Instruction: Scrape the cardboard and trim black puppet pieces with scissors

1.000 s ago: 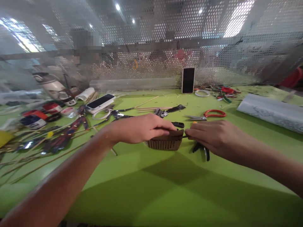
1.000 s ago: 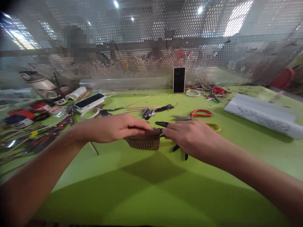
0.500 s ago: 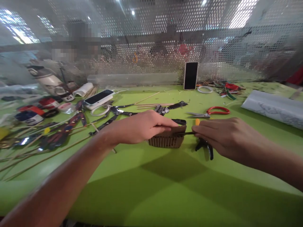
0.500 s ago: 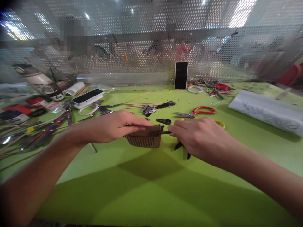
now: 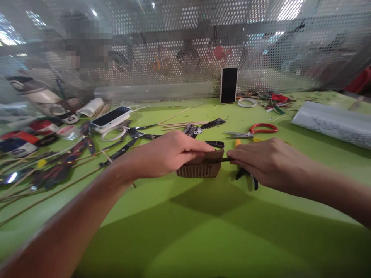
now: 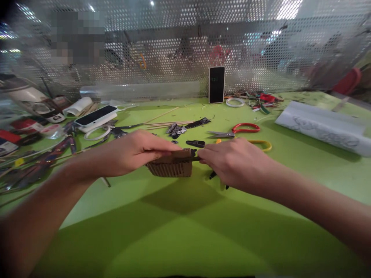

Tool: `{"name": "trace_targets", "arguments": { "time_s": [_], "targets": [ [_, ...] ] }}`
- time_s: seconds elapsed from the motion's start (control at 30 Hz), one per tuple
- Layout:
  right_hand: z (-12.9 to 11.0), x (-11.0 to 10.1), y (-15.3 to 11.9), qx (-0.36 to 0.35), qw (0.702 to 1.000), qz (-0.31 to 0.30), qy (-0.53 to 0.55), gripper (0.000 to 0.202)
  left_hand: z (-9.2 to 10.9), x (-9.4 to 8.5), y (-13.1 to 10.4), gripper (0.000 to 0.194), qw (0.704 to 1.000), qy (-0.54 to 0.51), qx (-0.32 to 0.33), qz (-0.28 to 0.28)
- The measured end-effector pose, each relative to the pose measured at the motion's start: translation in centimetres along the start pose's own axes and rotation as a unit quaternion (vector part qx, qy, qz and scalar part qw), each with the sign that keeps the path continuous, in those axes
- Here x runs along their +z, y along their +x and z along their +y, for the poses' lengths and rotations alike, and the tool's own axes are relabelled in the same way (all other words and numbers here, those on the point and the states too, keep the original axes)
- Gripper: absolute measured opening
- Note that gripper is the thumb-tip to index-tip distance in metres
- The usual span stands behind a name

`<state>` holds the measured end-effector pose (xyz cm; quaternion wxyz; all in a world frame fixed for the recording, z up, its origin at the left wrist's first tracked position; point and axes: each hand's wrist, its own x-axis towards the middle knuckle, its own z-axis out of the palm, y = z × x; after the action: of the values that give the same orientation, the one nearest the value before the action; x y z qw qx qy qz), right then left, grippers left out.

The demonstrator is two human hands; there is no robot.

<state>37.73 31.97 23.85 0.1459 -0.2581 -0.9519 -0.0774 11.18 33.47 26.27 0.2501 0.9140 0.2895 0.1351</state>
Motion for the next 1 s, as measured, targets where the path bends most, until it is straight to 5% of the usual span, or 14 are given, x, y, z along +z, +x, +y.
{"name": "trace_targets", "arguments": {
  "time_s": [1.0],
  "targets": [
    [-0.3, 2.0, -0.8, 0.032, 0.999, -0.004, 0.037, 0.023, 0.1, 0.1, -0.2, 0.032, 0.998, 0.046, -0.013, 0.031]
  ]
}}
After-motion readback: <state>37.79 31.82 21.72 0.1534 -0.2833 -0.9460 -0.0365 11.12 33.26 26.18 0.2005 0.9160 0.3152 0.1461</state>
